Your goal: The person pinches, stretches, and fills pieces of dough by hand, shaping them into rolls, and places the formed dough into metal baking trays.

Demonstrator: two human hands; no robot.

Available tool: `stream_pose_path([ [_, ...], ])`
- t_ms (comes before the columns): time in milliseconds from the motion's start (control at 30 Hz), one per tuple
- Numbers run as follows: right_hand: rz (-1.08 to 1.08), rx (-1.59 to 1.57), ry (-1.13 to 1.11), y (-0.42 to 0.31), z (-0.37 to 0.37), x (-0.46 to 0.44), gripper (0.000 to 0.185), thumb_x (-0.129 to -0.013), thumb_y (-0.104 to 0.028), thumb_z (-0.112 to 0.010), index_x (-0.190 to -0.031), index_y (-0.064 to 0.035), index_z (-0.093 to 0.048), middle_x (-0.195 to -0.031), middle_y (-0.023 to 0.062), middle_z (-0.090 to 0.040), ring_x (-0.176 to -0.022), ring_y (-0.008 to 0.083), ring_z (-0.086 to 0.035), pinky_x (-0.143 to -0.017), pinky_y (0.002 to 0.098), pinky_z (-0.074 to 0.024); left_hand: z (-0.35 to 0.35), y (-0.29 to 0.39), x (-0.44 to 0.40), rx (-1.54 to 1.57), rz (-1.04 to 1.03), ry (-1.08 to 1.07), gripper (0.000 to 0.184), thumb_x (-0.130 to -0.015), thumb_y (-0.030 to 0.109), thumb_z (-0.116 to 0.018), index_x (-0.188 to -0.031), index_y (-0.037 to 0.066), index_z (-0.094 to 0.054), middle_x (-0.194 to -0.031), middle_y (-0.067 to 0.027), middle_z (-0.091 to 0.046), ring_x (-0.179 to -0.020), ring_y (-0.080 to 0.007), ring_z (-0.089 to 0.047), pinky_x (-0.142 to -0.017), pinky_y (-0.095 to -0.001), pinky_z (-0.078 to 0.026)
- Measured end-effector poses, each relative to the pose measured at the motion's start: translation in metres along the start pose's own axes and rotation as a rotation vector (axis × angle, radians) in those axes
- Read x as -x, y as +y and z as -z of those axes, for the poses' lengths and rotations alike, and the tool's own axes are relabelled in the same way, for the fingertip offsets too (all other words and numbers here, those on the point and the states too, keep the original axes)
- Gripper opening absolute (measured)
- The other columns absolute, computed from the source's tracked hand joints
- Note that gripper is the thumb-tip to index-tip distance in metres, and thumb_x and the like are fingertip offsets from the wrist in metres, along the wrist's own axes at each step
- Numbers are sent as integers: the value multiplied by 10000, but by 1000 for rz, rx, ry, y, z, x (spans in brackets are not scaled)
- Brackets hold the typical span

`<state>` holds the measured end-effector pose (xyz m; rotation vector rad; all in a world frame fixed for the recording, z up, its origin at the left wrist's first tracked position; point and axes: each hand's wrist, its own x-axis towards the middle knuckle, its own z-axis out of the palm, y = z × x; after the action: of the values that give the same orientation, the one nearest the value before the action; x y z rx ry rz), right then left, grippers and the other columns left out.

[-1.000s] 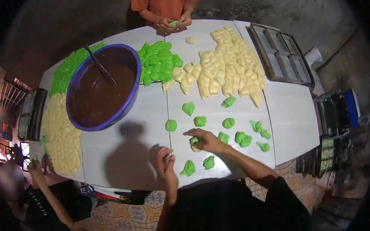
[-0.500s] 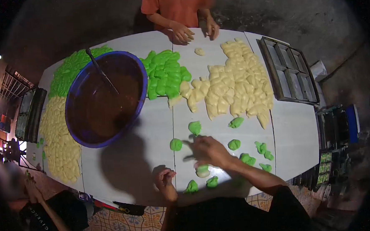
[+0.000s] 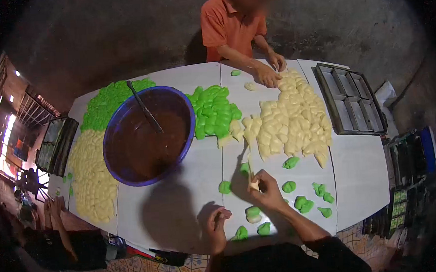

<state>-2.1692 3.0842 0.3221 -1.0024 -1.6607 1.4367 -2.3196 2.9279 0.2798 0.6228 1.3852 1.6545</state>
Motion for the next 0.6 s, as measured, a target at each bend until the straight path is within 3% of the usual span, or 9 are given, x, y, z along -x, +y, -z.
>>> stream_pose_path([
  [67, 91, -187, 0, -14, 3, 37, 235, -788, -43, -658, -981, -49, -525, -999, 37, -492, -769, 119, -529, -647, 273, -461, -26, 34, 5, -4, -15, -124, 333, -944, 151, -518, -1223, -31, -518, -1070, -126, -600, -985, -186, -569, -867, -327, -459],
  [100, 3, -389, -53, -31, 9, 51, 266, -811, -16, -651, -1032, -51, -507, -1082, 45, -446, -858, 113, -541, -665, 248, -457, -31, 32, 7, -17, -48, -250, 463, -950, 179, -515, -1353, -25, -412, -1218, -135, -547, -1070, -188, -530, -878, -329, -451],
  [200, -64, -448, -60, -52, 12, 84, 250, -843, -38, -643, -1053, -46, -508, -1021, 35, -514, -915, 126, -543, -756, 252, -459, -54, 39, 22, -39, -18, -369, 565, -916, 180, -582, -1404, 10, -354, -1350, -118, -458, -1165, -191, -482, -971, -335, -395],
  [233, -84, -360, -79, -53, 10, 95, 257, -848, -33, -635, -1072, -41, -508, -1036, 39, -514, -914, 121, -545, -763, 246, -472, -63, 40, 27, 138, 1, -385, 578, -883, 159, -631, -1389, 20, -389, -1369, -105, -431, -1176, -197, -474, -980, -322, -388],
  [267, -74, -543, -68, -63, 2, 104, 300, -850, -34, -632, -1126, -36, -513, -1034, 36, -517, -890, 121, -550, -767, 251, -482, -64, 40, 28, -71, -172, -363, 500, -876, 127, -639, -1327, -5, -467, -1325, -100, -466, -1132, -189, -497, -937, -299, -421],
  [333, -64, -453, 74, -77, -8, 109, 328, -859, -57, -627, -1178, -45, -547, -1062, 59, -502, -901, 134, -544, -750, 239, -482, -63, 46, 31, -164, -298, -329, 359, -856, 76, -657, -1191, -25, -575, -1232, -101, -527, -1046, -161, -542, -869, -271, -455],
  [433, 23, 216, 67, -54, -10, 111, 301, -865, -74, -625, -1162, -24, -612, -1166, 96, -484, -1049, 170, -517, -785, 257, -499, -58, 33, 45, -34, -162, -142, 241, -837, 36, -669, -1064, -27, -618, -1134, -98, -571, -978, -135, -568, -834, -270, -464],
  [567, 3, -261, -43, -38, -12, 104, 267, -854, -51, -619, -1118, -22, -635, -1079, 105, -548, -977, 174, -551, -781, 264, -484, -58, 41, 42, 80, -160, -37, 222, -833, 8, -663, -1047, -34, -616, -994, -69, -612, -904, -120, -583, -788, -248, -468],
  [600, 14, -229, 8, -48, -15, 105, 264, -849, -40, -616, -1112, -18, -636, -1061, 105, -556, -970, 173, -554, -789, 265, -478, -60, 45, 42, 34, -177, -37, 228, -833, 11, -665, -1052, -35, -619, -989, -63, -615, -900, -116, -583, -783, -243, -467],
])
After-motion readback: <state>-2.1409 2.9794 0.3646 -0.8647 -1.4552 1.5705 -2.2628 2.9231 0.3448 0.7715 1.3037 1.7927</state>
